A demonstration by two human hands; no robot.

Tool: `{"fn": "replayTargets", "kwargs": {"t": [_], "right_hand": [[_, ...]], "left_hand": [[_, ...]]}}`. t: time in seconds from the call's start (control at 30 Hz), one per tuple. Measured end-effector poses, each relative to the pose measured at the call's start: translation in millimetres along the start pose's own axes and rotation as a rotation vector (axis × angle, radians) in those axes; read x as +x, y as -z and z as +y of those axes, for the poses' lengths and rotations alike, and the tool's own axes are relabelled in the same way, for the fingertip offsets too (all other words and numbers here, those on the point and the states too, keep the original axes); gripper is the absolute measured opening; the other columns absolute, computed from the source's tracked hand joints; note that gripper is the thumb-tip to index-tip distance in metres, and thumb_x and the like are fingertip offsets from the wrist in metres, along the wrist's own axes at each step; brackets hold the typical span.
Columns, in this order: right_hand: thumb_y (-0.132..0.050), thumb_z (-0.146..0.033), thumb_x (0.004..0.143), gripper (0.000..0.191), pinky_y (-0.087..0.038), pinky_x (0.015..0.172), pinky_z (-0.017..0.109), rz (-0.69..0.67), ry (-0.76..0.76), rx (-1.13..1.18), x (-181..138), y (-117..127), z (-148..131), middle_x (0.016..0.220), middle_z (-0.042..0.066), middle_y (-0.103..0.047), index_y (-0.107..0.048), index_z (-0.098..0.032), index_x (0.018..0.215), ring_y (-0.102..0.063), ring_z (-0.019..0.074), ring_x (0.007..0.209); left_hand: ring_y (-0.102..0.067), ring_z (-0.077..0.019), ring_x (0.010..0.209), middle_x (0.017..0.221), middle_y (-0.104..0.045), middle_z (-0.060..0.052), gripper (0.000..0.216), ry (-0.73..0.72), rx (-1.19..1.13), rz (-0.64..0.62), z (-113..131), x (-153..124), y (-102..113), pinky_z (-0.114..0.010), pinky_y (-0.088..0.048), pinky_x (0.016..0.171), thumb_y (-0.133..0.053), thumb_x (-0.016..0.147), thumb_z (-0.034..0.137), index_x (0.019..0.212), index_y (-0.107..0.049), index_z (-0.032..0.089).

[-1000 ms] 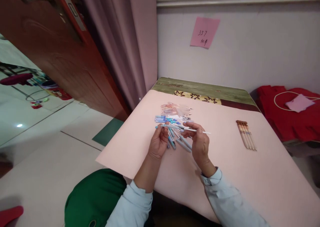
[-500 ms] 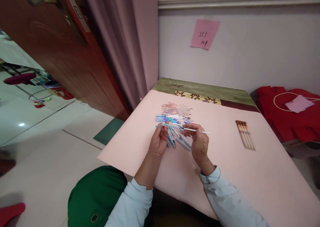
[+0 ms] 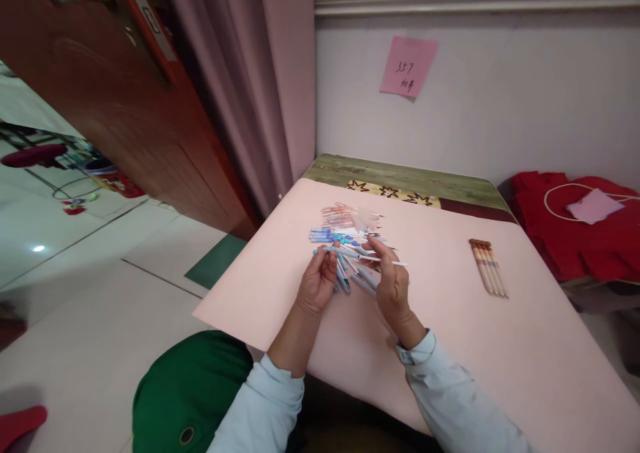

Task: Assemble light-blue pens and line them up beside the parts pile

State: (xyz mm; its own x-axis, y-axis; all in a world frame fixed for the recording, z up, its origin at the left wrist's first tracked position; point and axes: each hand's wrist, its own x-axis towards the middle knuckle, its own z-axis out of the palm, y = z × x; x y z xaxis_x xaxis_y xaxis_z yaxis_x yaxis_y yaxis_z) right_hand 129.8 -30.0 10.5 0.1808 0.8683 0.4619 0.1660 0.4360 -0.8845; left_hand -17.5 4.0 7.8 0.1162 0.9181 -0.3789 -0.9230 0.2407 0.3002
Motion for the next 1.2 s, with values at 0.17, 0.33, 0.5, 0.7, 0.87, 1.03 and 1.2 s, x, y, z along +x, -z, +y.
{"fn": "replayTargets", "kwargs": {"t": [0.17, 0.33, 0.5, 0.7, 0.87, 1.03, 1.2], "right_hand": [[-0.031, -0.034, 0.102, 0.042, -0.052, 0.091, 0.043, -0.072, 0.140, -0.157, 1.9, 1.0, 0.7, 0.122, 0.009, -0.063, -0.055, -0.025, 0.134, -0.059, 0.0224, 0.110], [-0.059, -0.035, 0.090, 0.052, -0.054, 0.086, 0.040, -0.167, 0.197, -0.302, 5.6, -0.9, 0.6, 0.121, 0.011, -0.061, -0.048, -0.022, 0.139, -0.063, 0.0215, 0.095], [-0.057, -0.024, 0.087, 0.045, -0.054, 0.085, 0.038, -0.209, 0.175, -0.270, 6.4, -2.5, 1.9, 0.115, 0.009, -0.063, -0.052, -0.023, 0.132, -0.063, 0.0203, 0.095], [-0.062, -0.026, 0.088, 0.023, -0.054, 0.084, 0.036, -0.143, 0.172, -0.142, 9.0, -1.6, 1.2, 0.107, 0.006, -0.067, -0.067, -0.026, 0.110, -0.063, 0.0197, 0.097], [-0.064, -0.025, 0.089, 0.021, -0.051, 0.094, 0.040, -0.188, 0.196, -0.117, 10.7, -2.8, -0.2, 0.109, 0.006, -0.068, -0.070, -0.027, 0.109, -0.062, 0.0198, 0.105], [-0.060, -0.029, 0.091, 0.015, -0.047, 0.100, 0.044, -0.075, 0.218, -0.128, 9.4, -2.3, -5.9, 0.109, 0.007, -0.068, -0.068, -0.025, 0.104, -0.061, 0.0218, 0.109], [-0.049, -0.033, 0.097, 0.019, -0.053, 0.085, 0.038, 0.082, 0.031, -0.041, 6.8, 3.8, -8.3, 0.105, 0.009, -0.069, -0.056, -0.020, 0.110, -0.067, 0.0206, 0.097]], "left_hand": [[-0.069, -0.0062, 0.065, 0.093, -0.074, -0.013, 0.025, 0.013, 0.017, -0.013, -1.4, -1.2, -0.1, -0.010, -0.057, 0.064, -0.040, 0.099, 0.014, 0.096, -0.063, 0.005], [-0.069, -0.0060, 0.066, 0.093, -0.074, -0.013, 0.027, 0.053, 0.033, -0.025, -0.8, -2.9, -0.6, -0.009, -0.056, 0.064, -0.038, 0.100, 0.015, 0.097, -0.063, 0.005], [-0.069, -0.0062, 0.066, 0.091, -0.073, -0.013, 0.028, 0.086, 0.030, -0.034, 0.1, -3.1, 0.4, -0.008, -0.056, 0.063, -0.038, 0.100, 0.015, 0.094, -0.064, 0.006], [-0.069, -0.0067, 0.066, 0.092, -0.073, -0.011, 0.020, 0.126, 0.049, -0.054, -1.2, -2.8, 4.0, -0.010, -0.057, 0.062, -0.045, 0.097, 0.013, 0.093, -0.064, 0.008], [-0.068, -0.0062, 0.063, 0.077, -0.070, -0.005, 0.019, 0.117, 0.065, -0.047, -2.8, -3.8, 3.9, -0.010, -0.056, 0.060, -0.047, 0.094, 0.008, 0.087, -0.064, 0.008], [-0.068, -0.0067, 0.065, 0.079, -0.070, -0.005, 0.014, 0.097, 0.140, -0.082, -4.5, -4.6, 3.8, -0.011, -0.057, 0.062, -0.051, 0.093, 0.010, 0.087, -0.064, 0.009], [-0.068, -0.0075, 0.066, 0.101, -0.073, -0.015, 0.008, 0.011, 0.245, -0.143, -4.0, -1.7, 8.9, -0.012, -0.056, 0.058, -0.057, 0.091, 0.015, 0.088, -0.063, 0.010]]}}
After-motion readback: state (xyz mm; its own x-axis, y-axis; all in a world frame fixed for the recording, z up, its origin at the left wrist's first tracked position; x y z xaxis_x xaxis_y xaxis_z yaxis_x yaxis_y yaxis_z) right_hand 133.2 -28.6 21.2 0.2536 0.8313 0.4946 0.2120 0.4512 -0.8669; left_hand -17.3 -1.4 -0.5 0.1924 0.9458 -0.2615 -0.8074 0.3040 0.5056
